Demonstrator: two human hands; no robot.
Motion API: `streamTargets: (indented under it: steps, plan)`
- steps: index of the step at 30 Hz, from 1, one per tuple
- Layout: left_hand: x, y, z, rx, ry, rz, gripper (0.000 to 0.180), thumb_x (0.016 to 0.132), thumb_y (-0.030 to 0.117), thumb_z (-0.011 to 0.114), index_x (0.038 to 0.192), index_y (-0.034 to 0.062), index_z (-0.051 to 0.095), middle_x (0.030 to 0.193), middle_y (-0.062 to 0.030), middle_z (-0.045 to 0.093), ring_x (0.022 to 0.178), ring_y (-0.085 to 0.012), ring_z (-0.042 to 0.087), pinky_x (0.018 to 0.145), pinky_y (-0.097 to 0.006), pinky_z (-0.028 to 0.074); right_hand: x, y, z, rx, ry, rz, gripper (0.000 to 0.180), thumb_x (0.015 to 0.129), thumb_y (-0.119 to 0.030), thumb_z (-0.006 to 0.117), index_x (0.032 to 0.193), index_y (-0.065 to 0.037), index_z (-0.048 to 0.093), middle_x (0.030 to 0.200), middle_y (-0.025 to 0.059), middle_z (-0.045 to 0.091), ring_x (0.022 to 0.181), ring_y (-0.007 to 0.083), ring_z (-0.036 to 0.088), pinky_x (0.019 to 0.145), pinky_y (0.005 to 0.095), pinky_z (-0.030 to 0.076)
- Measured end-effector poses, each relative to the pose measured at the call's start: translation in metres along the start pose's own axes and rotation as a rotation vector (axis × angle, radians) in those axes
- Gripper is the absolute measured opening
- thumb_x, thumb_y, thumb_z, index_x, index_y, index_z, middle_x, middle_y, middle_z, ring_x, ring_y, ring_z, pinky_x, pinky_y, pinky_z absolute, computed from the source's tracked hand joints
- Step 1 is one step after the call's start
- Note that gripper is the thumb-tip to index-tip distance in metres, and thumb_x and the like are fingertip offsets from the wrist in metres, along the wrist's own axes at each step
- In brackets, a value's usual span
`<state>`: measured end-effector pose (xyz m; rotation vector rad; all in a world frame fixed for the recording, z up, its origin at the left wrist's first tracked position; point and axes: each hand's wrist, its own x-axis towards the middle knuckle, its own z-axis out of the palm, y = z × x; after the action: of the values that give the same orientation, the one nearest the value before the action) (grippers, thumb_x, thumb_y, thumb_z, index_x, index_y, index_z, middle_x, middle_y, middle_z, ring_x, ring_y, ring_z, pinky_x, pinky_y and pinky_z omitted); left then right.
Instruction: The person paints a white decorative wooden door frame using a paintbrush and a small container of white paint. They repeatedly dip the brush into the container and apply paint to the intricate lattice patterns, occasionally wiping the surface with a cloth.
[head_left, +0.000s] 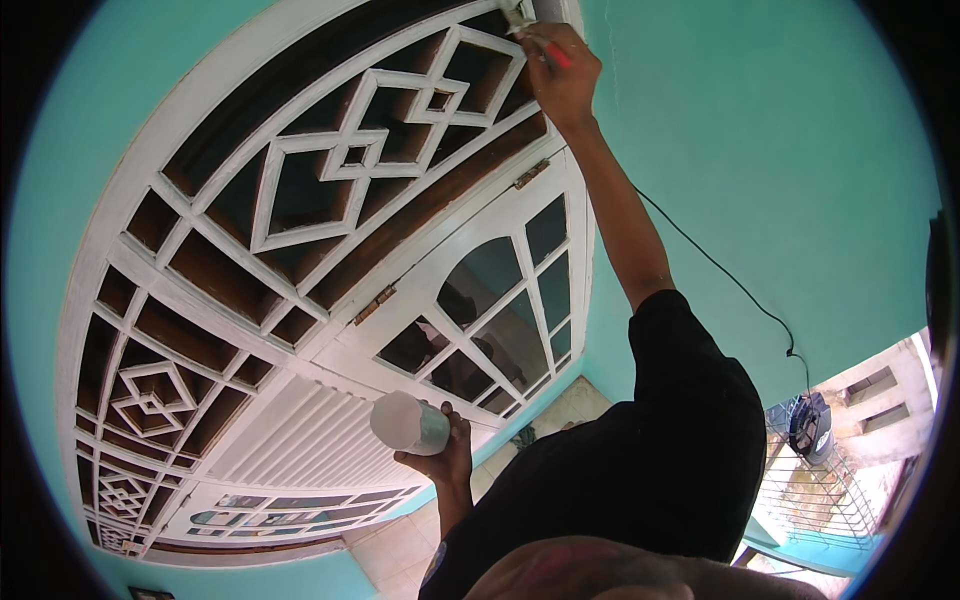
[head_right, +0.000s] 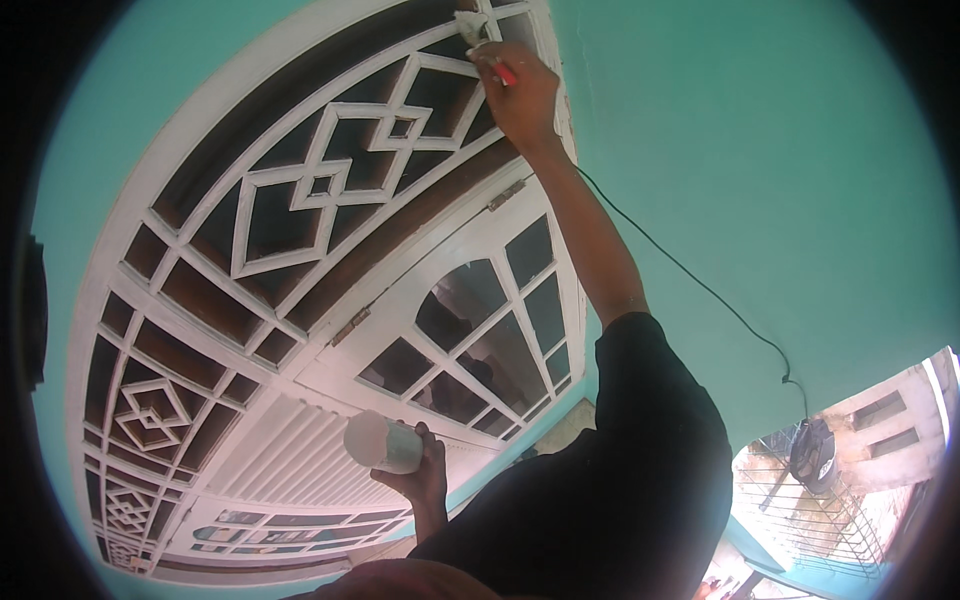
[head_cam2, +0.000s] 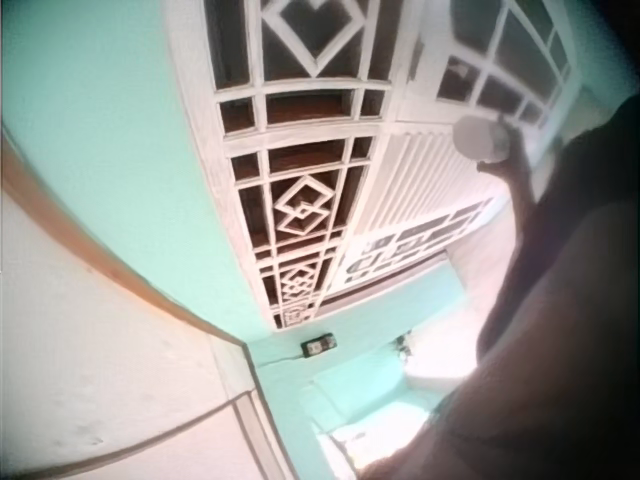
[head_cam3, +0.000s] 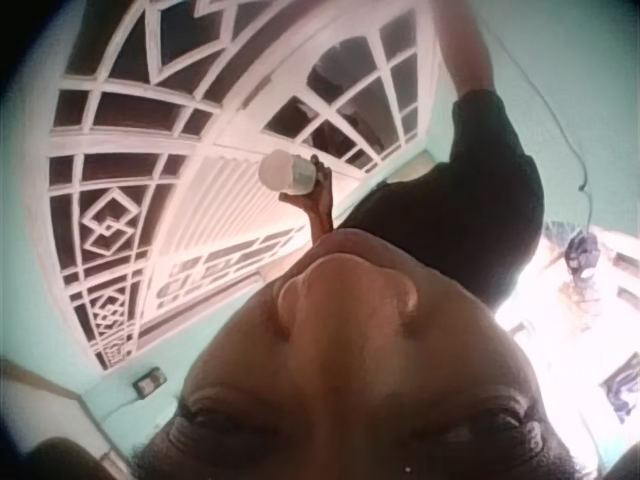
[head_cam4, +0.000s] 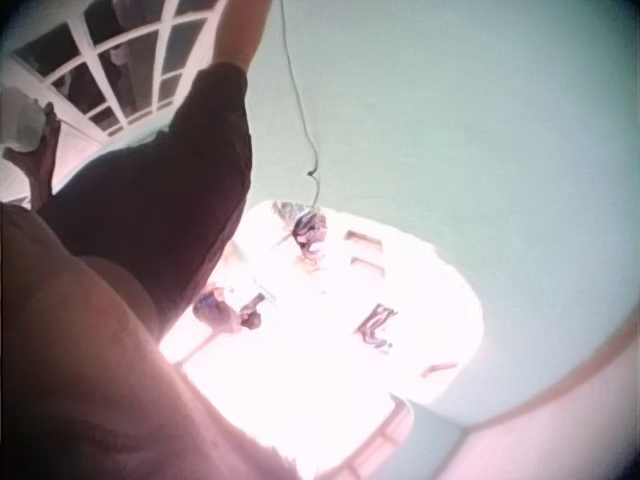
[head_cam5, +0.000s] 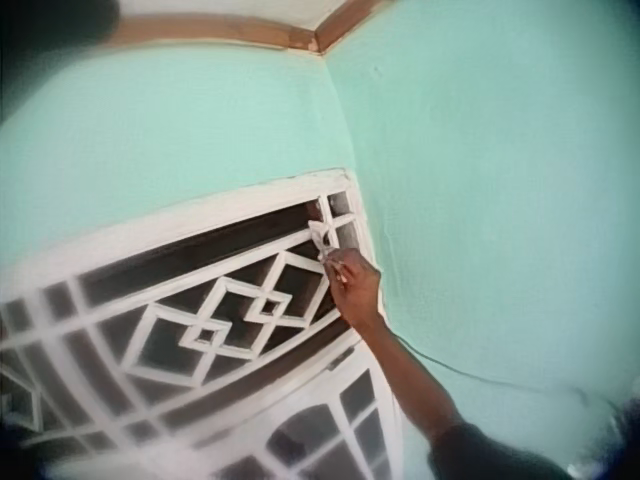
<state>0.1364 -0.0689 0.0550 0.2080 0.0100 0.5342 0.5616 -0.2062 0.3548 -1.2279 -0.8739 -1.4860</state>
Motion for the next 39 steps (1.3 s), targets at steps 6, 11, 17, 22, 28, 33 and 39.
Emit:
streamTargets:
  steps: [6,11,17,22,28,33,39]
  plan:
    - [-0.004,-0.002,0.0,0.053,0.044,0.013,0.09,0.063,0.061,0.079,0.13,0.0078,0.053,0.111,-0.0225,0.058,0.079,-0.0289,0.057,0.073,-0.036,0.05,0.022,0.025,-0.004,0.579,0.251,0.424,0.005,0.089,-0.001,0.068,0.093,0.002,0.07,0.096,0.0124,0.067,0.085,0.0171,0.068,0.066,0.029,0.06]
    - [-0.003,-0.004,0.003,0.028,0.005,0.012,0.084,0.067,0.06,0.073,0.128,0.006,0.054,0.108,-0.0226,0.057,0.079,-0.0282,0.056,0.071,-0.036,0.049,0.024,0.045,-0.015,0.262,0.381,0.267,0.005,0.09,-0.003,0.069,0.09,0.002,0.071,0.094,0.0118,0.069,0.083,0.0163,0.068,0.068,0.0279,0.059]
    - [-0.002,-0.004,0.003,0.078,0.0,-0.023,0.093,0.061,0.062,0.081,0.13,0.0067,0.053,0.108,-0.0207,0.057,0.08,-0.0272,0.057,0.072,-0.035,0.05,-0.007,0.012,-0.006,0.45,0.01,0.224,0.015,0.09,-0.009,0.072,0.097,0.003,0.067,0.089,0.0092,0.068,0.08,0.0146,0.067,0.07,0.0273,0.059]
    - [-0.001,-0.007,0.003,0.088,-0.027,-0.015,0.093,0.061,0.062,0.081,0.13,0.0065,0.053,0.109,-0.0214,0.057,0.079,-0.0275,0.057,0.073,-0.034,0.05,0.015,0.062,-0.02,0.386,0.348,0.384,0.011,0.09,-0.006,0.069,0.091,0.005,0.069,0.095,0.0132,0.066,0.077,0.0196,0.069,0.062,0.0301,0.062]
    - [-0.008,-0.008,0.008,0.028,0.041,0.012,0.072,0.075,0.056,0.061,0.124,0.0033,0.057,0.103,-0.023,0.056,0.079,-0.0277,0.054,0.067,-0.035,0.047,0.014,0.018,-0.021,0.212,0.103,0.279,0.007,0.085,-0.006,0.073,0.09,0.0,0.074,0.091,0.0097,0.071,0.076,0.0176,0.069,0.064,0.0275,0.057]
    - [-0.01,-0.011,0.013,0.009,0.045,0.018,0.076,0.074,0.058,0.062,0.126,0.004,0.055,0.106,-0.0235,0.056,0.083,-0.028,0.055,0.068,-0.035,0.047,0.045,0.025,-0.015,0.281,0.173,0.047,0.007,0.088,-0.004,0.07,0.093,0.0,0.069,0.089,0.0076,0.068,0.076,0.0146,0.067,0.062,0.0271,0.054]
    - [-0.015,-0.011,0.009,-0.026,0.112,0.042,0.073,0.074,0.057,0.06,0.125,0.0035,0.056,0.105,-0.0236,0.056,0.081,-0.0281,0.056,0.068,-0.035,0.049,0.06,0.065,-0.027,0.266,0.172,0.189,0.005,0.092,-0.001,0.064,0.09,0.003,0.065,0.089,0.0071,0.063,0.079,0.0128,0.064,0.06,0.0254,0.057]
